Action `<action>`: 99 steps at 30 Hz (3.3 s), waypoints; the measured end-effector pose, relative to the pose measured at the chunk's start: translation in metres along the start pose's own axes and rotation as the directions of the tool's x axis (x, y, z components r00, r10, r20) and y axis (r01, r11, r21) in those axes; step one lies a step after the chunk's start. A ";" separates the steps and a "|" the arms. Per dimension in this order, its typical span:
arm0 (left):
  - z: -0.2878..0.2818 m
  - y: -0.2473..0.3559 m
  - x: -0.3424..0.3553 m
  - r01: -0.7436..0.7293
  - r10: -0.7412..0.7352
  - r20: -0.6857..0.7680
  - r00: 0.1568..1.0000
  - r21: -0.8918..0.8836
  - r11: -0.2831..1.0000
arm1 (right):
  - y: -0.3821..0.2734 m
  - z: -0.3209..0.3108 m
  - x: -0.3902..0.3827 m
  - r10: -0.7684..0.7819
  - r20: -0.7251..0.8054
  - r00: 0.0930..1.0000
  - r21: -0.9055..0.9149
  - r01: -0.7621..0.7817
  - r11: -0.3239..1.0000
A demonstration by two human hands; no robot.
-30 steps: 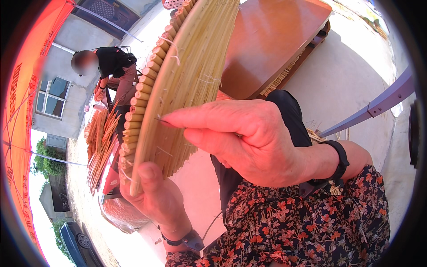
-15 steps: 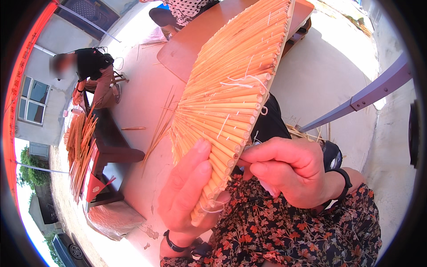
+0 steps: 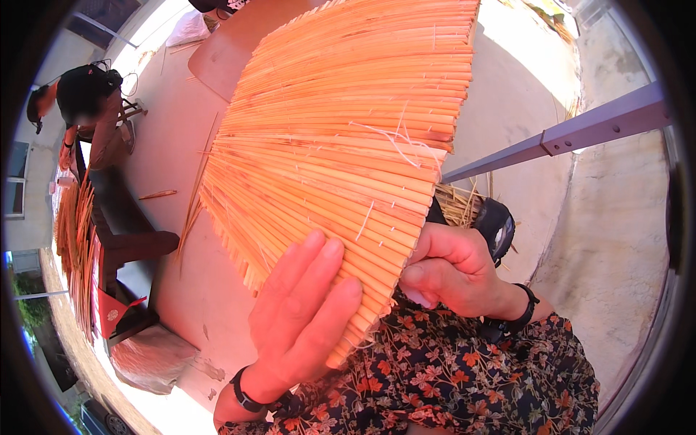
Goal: The person is weaving a bamboo mat by hand, using a needle and white thread to stitch together parallel bamboo strips. They repeatedly pass the needle through the strips to secure them, occasionally adjusting the mat's position on their lap.
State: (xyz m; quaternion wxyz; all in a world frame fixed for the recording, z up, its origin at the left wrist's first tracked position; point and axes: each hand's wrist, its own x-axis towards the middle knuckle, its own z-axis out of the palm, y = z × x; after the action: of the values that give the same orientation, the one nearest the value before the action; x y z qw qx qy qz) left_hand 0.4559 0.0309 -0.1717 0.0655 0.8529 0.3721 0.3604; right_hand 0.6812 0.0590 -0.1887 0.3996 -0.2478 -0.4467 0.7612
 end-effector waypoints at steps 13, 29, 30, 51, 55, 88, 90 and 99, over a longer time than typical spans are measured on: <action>0.008 -0.012 -0.013 -0.035 0.035 0.010 0.999 -0.001 0.999 | 0.006 0.000 0.004 0.113 -0.029 0.993 0.009 -0.113 0.994; 0.009 -0.001 -0.019 0.050 -0.049 -0.075 0.996 0.010 0.999 | 0.019 0.004 -0.001 0.095 -0.036 0.995 0.010 -0.094 0.995; 0.009 -0.004 -0.021 0.015 -0.014 -0.053 0.998 0.022 1.000 | 0.020 0.005 -0.001 0.110 -0.043 0.993 0.020 -0.109 0.994; 0.010 0.003 -0.025 -0.037 0.037 0.022 0.999 0.027 0.999 | 0.020 -0.002 -0.008 0.106 0.009 0.994 0.110 -0.106 0.988; 0.005 0.006 -0.024 -0.030 0.030 0.031 0.999 0.016 0.999 | 0.019 -0.002 -0.010 0.109 0.041 0.993 0.088 -0.112 0.990; -0.136 0.105 0.068 0.305 -0.345 -0.504 0.792 -0.162 0.938 | -0.121 0.076 -0.021 -0.615 0.315 0.723 -0.557 0.665 0.498; -0.136 0.100 0.070 0.289 -0.382 -0.517 0.766 -0.254 0.923 | -0.132 0.093 -0.018 -0.597 0.252 0.761 -0.491 0.633 0.599; -0.156 0.098 0.085 0.354 -0.470 -0.566 0.677 -0.310 0.882 | -0.143 0.125 0.028 -0.486 0.199 0.851 -0.280 0.524 0.804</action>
State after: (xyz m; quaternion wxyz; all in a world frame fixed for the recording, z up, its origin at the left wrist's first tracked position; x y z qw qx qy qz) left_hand 0.4495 -0.0056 0.0274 0.0924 0.5676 0.5220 0.6299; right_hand 0.6295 0.0621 -0.0045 0.5145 -0.1366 -0.6379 0.5565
